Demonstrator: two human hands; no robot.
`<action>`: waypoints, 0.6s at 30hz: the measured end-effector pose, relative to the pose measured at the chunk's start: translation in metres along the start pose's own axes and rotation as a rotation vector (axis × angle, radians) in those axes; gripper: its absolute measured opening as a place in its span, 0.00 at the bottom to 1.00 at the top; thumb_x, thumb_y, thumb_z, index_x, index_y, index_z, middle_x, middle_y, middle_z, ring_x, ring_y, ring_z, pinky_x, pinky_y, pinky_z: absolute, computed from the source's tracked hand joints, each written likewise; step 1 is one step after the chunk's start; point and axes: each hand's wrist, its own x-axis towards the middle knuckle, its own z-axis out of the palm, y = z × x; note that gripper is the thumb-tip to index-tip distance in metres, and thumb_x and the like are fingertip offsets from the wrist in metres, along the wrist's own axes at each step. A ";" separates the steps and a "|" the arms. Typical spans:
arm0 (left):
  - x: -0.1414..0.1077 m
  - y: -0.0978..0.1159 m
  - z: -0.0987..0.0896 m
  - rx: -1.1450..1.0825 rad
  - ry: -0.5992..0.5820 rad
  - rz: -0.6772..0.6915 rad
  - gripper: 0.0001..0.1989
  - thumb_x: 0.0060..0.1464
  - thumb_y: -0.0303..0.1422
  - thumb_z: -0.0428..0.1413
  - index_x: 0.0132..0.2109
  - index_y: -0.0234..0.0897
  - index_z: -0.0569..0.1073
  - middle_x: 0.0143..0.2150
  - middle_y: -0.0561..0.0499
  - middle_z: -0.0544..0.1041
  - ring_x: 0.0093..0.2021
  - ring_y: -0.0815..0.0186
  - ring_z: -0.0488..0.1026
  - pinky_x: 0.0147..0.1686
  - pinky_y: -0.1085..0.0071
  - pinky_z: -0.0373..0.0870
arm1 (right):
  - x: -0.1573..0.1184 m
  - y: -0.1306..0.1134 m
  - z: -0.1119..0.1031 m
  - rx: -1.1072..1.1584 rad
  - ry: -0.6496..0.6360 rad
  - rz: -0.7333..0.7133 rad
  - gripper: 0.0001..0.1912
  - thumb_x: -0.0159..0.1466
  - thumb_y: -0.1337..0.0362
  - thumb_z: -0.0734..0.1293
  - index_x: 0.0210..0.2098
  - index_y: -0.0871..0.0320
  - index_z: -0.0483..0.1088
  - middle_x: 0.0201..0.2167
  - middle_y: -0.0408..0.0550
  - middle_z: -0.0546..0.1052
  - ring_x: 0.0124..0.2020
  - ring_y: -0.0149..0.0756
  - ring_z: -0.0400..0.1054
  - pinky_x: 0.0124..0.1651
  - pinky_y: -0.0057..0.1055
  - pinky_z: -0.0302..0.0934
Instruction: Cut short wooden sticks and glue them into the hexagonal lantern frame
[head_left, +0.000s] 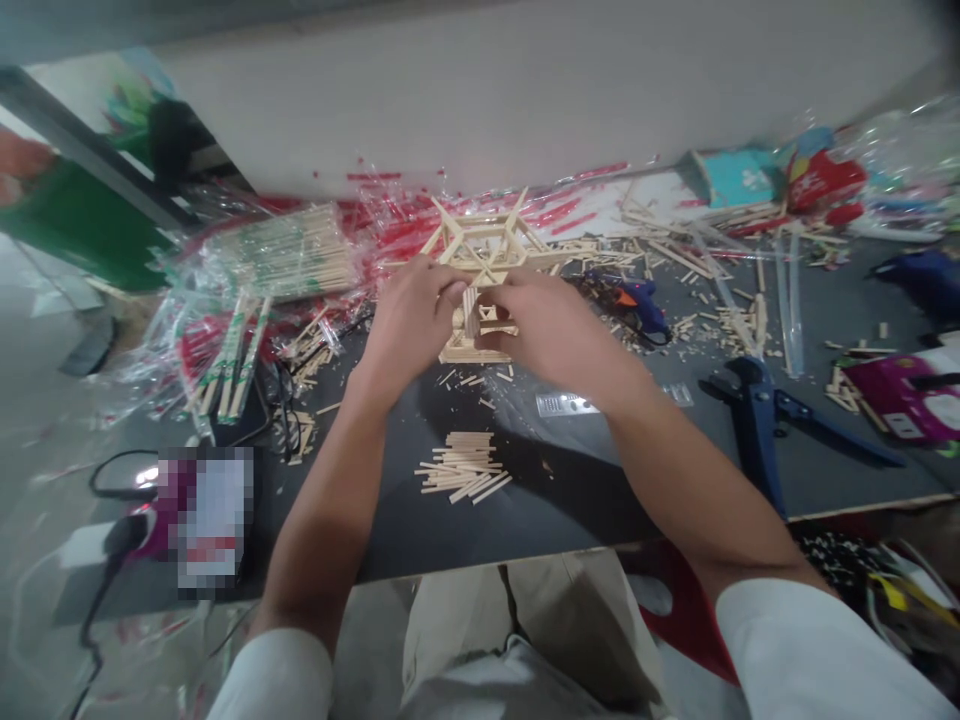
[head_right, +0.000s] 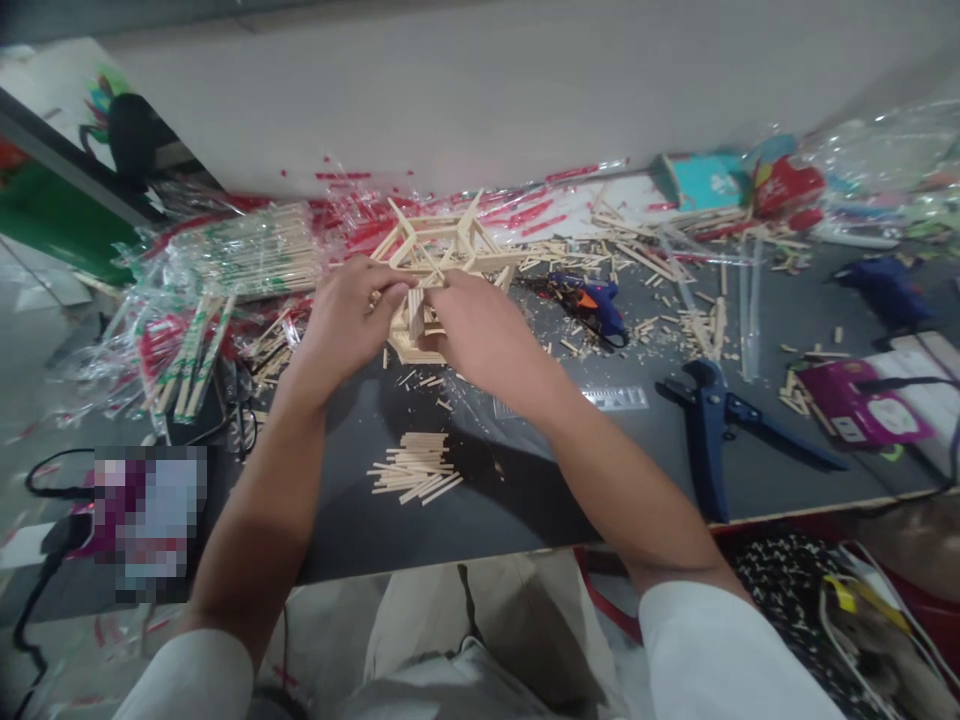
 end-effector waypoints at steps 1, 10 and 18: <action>0.000 -0.001 0.000 -0.004 0.002 0.002 0.14 0.72 0.29 0.52 0.49 0.41 0.84 0.48 0.44 0.84 0.52 0.55 0.79 0.59 0.57 0.74 | 0.000 0.000 -0.001 0.007 -0.003 -0.004 0.08 0.68 0.68 0.72 0.46 0.59 0.80 0.44 0.54 0.78 0.48 0.46 0.73 0.49 0.37 0.61; 0.002 -0.004 -0.004 -0.007 0.030 0.010 0.10 0.71 0.34 0.56 0.50 0.39 0.83 0.48 0.44 0.83 0.53 0.54 0.78 0.59 0.56 0.74 | -0.001 0.011 -0.002 -0.020 -0.033 -0.045 0.16 0.66 0.70 0.72 0.53 0.64 0.81 0.45 0.56 0.77 0.48 0.47 0.72 0.49 0.38 0.59; 0.026 -0.006 -0.002 -0.036 -0.056 0.024 0.13 0.60 0.36 0.68 0.51 0.40 0.82 0.50 0.44 0.80 0.46 0.56 0.78 0.51 0.59 0.76 | 0.003 0.011 -0.009 0.036 -0.041 0.006 0.08 0.65 0.71 0.72 0.44 0.62 0.82 0.41 0.54 0.79 0.44 0.43 0.72 0.48 0.36 0.60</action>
